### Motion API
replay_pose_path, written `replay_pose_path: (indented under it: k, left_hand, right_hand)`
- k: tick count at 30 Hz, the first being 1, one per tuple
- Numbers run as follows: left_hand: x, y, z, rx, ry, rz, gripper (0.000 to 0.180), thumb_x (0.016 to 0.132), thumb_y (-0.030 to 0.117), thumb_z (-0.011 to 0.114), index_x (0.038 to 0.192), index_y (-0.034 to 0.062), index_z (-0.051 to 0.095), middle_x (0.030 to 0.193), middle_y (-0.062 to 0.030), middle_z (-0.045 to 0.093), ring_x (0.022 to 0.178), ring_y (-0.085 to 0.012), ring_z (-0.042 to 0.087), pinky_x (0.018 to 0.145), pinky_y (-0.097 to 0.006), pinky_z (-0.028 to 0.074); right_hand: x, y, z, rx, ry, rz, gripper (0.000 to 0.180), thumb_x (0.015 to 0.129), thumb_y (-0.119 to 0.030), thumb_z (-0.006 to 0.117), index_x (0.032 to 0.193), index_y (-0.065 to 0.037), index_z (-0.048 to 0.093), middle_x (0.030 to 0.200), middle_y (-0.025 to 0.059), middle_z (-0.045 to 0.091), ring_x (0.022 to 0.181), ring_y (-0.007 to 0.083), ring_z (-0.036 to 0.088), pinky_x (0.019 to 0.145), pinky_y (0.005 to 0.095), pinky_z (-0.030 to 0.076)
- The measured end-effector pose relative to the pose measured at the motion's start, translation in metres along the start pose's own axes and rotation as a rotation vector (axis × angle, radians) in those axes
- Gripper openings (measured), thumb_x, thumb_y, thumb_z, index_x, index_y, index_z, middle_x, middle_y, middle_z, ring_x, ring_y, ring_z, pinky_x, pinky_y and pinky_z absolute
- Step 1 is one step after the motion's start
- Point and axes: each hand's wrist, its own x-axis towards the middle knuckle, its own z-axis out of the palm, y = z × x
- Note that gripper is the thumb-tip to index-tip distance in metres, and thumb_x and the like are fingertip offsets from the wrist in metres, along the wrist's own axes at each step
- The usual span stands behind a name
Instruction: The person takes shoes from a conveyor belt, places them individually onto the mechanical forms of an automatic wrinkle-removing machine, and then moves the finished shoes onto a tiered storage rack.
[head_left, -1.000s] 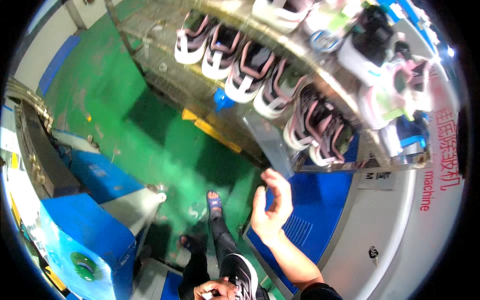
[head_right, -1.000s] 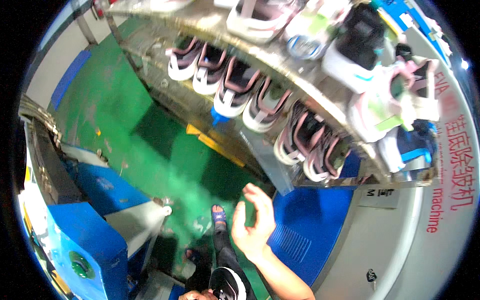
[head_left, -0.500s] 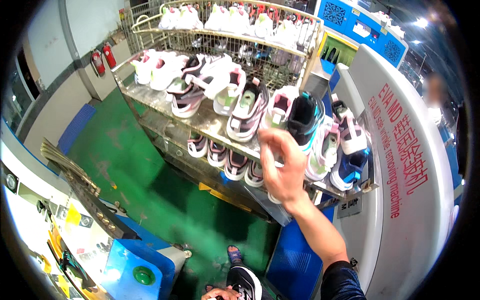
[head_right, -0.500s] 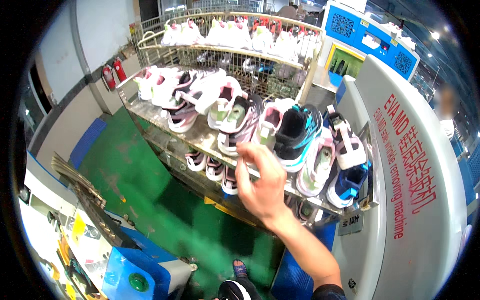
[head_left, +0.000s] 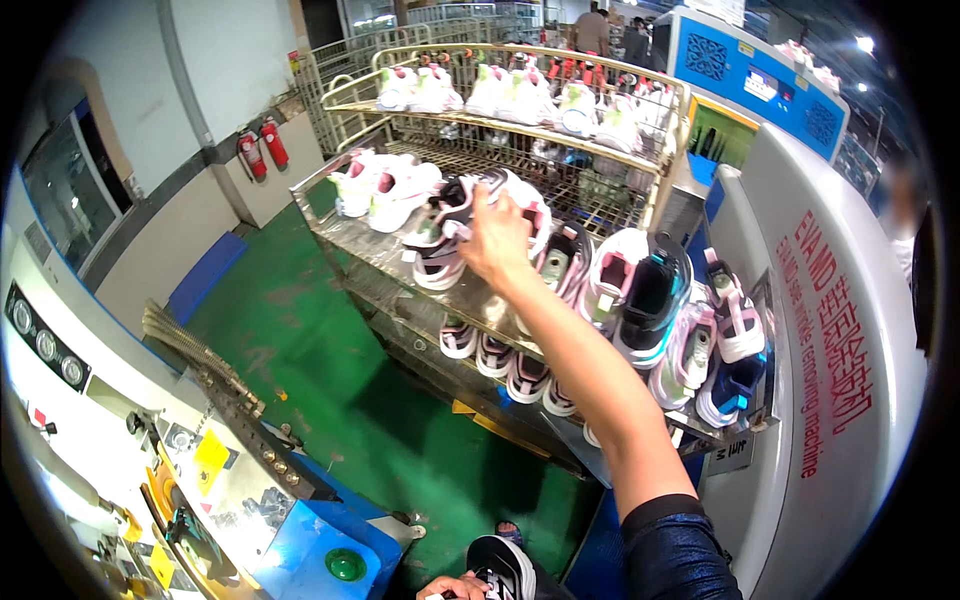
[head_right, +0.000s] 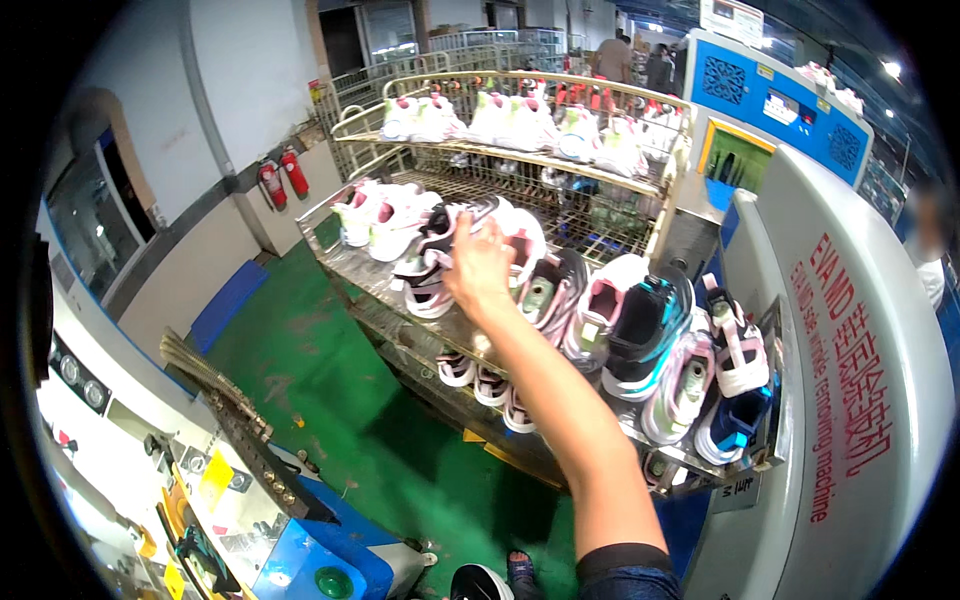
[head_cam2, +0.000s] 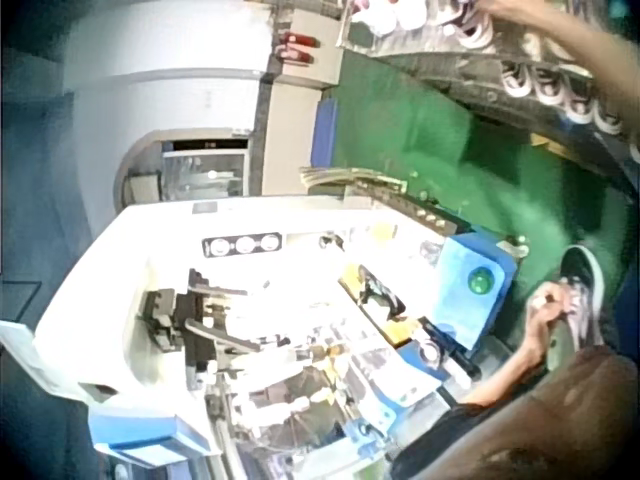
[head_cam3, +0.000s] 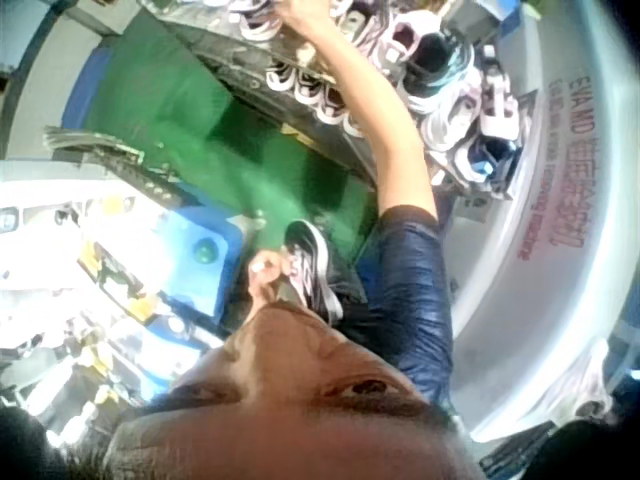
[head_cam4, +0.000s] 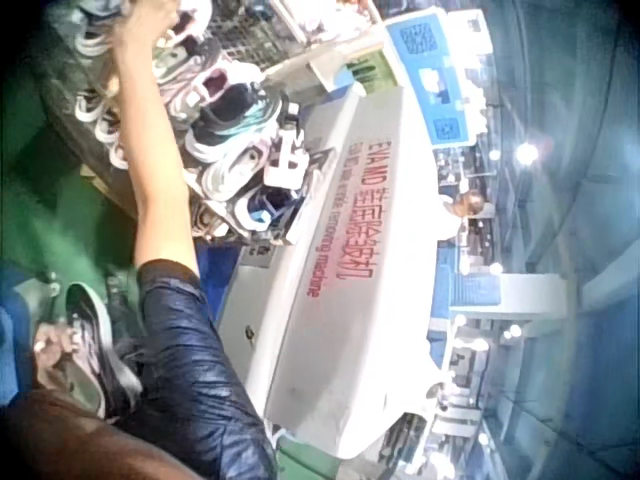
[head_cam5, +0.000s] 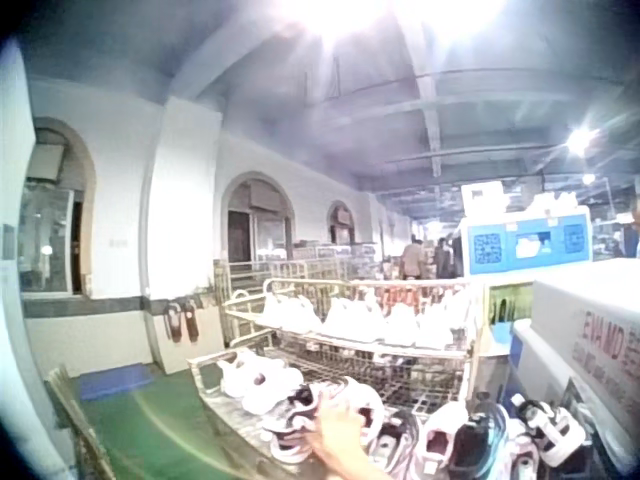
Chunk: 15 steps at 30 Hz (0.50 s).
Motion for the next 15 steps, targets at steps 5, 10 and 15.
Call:
replay_pose_path:
  k: [5,10,15]
  left_hand:
    - [-0.005,-0.004,-0.021,0.012,-0.036,0.029,0.021,0.067,0.021,0.059,0.074,0.0018,0.054,0.073,-0.0120,0.059,0.072,-0.0228,0.054,0.073,-0.035,0.044]
    - [-0.013,-0.005,-0.031,0.027,-0.030,-0.009,0.020,0.069,0.020,0.059,0.075,0.0021,0.054,0.076,-0.0126,0.059,0.075,-0.0230,0.054,0.074,-0.035,0.043]
    - [-0.020,0.003,-0.037,0.010,-0.119,-0.014,0.017,0.071,0.018,0.060,0.075,0.0030,0.053,0.075,-0.0121,0.058,0.077,-0.0234,0.054,0.077,-0.034,0.043]
  right_hand:
    - [-0.001,-0.002,-0.029,0.298,0.034,0.124,0.087,0.065,-0.021,0.072,0.138,-0.002,0.029,0.119,0.0299,0.049,0.110,0.0414,0.051,0.093,0.0456,0.043]
    - [-0.058,-0.028,-0.092,0.671,0.145,0.130,0.078,0.070,-0.020,0.073,0.136,-0.004,0.033,0.115,0.0206,0.055,0.102,0.0328,0.058,0.087,0.0406,0.048]
    - [-0.144,-0.036,-0.167,1.044,-0.059,-0.037,0.065,0.071,-0.018,0.075,0.126,-0.004,0.045,0.112,0.0136,0.061,0.101,0.0188,0.060,0.088,0.0317,0.048]
